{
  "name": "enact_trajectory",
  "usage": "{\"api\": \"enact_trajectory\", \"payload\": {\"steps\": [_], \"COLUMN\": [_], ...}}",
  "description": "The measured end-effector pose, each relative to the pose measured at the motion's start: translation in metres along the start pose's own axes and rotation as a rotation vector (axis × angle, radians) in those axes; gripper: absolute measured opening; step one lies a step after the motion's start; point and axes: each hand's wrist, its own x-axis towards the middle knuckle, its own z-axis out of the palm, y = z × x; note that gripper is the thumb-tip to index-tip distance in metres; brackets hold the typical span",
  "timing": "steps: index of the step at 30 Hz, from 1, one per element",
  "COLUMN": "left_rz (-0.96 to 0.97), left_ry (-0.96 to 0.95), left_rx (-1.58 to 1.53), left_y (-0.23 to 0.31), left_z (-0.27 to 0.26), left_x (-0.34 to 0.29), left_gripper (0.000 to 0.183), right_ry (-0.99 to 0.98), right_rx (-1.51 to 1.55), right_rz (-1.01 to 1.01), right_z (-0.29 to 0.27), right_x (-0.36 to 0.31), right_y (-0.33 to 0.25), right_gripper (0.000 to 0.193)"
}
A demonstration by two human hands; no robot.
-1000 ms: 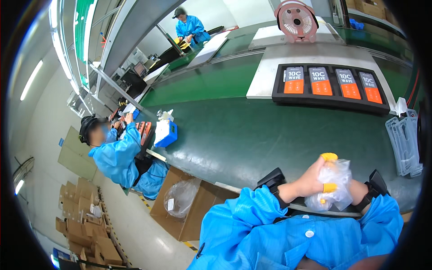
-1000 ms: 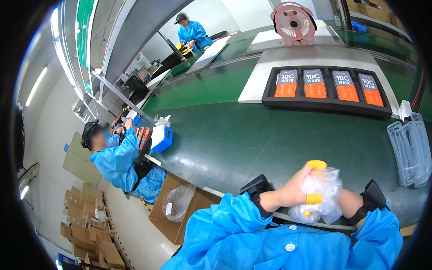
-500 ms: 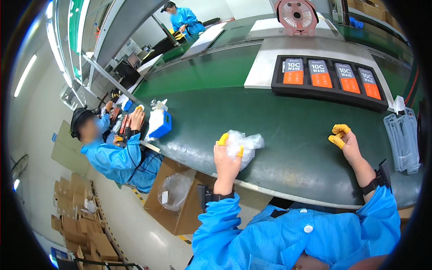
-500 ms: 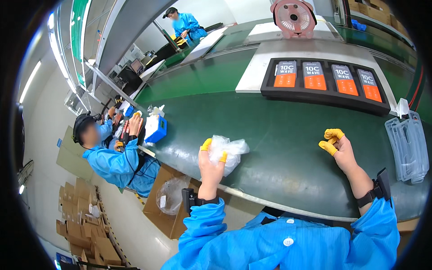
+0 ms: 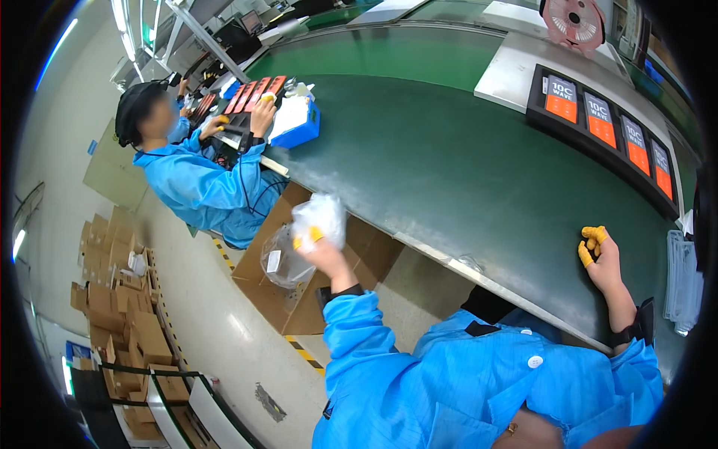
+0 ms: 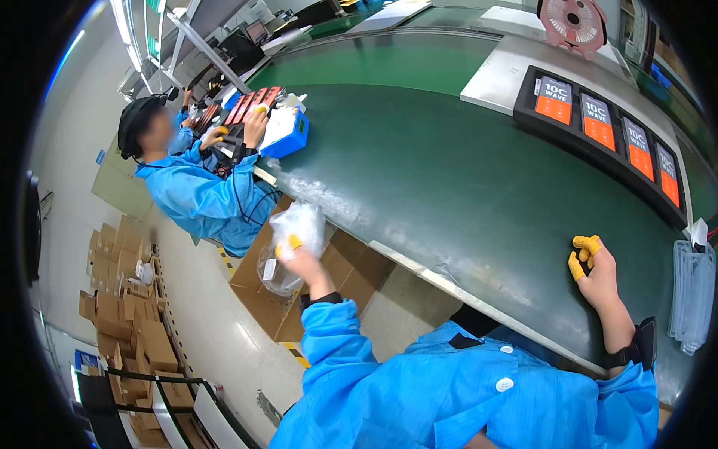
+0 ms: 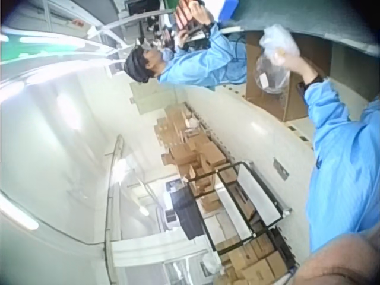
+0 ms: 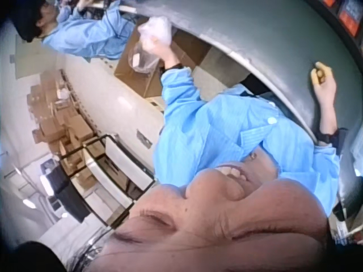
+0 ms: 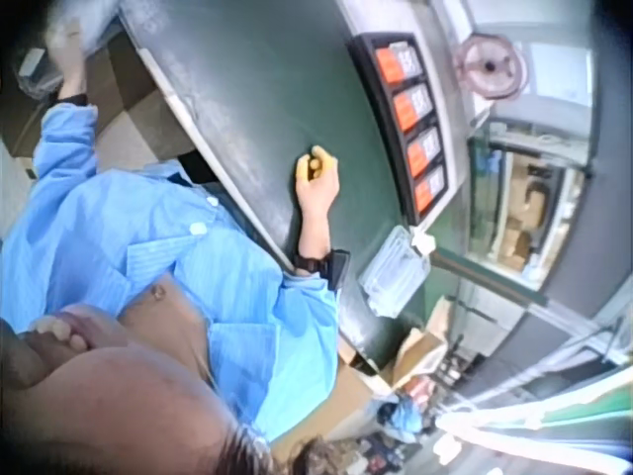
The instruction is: Placing mobile phones into protective cases and plastic sleeves on a factory assembly line.
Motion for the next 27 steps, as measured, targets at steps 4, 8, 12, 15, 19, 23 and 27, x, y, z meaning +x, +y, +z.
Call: {"api": "enact_trajectory", "payload": {"steps": [4, 8, 12, 15, 19, 23, 27], "left_rz": [0.332, 0.452, -0.201, -0.657, -0.979, -0.87, -1.134], "left_ry": [0.254, 0.202, -0.257, -0.092, -0.019, 0.137, 0.281], "left_rx": [0.248, 1.154, 1.313, 1.21, 0.727, -0.119, -0.151], "left_y": [0.006, -0.025, -0.066, -0.111, -0.203, -0.17, -0.066], "left_z": [-0.032, -0.041, -0.059, -0.081, -0.123, -0.135, -0.115], "left_x": [0.034, 0.063, 0.066, 0.062, 0.076, 0.073, 0.058], "left_gripper": [0.064, 0.082, 0.097, 0.1, 0.09, 0.082, 0.073], "right_ry": [0.011, 0.005, -0.009, -0.007, -0.029, -0.007, 0.006], "right_rx": [-0.009, 0.009, 0.006, 0.009, 0.023, 0.015, 0.014], "right_rz": [-0.021, -0.06, -0.051, -0.047, -0.05, -0.065, -0.101], "right_z": [0.005, 0.009, 0.012, 0.012, 0.013, 0.015, 0.013], "right_x": [0.003, 0.008, 0.013, 0.012, 0.01, 0.012, 0.012], "right_y": [-0.001, -0.007, -0.013, -0.014, -0.014, -0.012, -0.01], "right_gripper": [0.023, 0.022, 0.02, 0.02, 0.019, 0.02, 0.019]}}
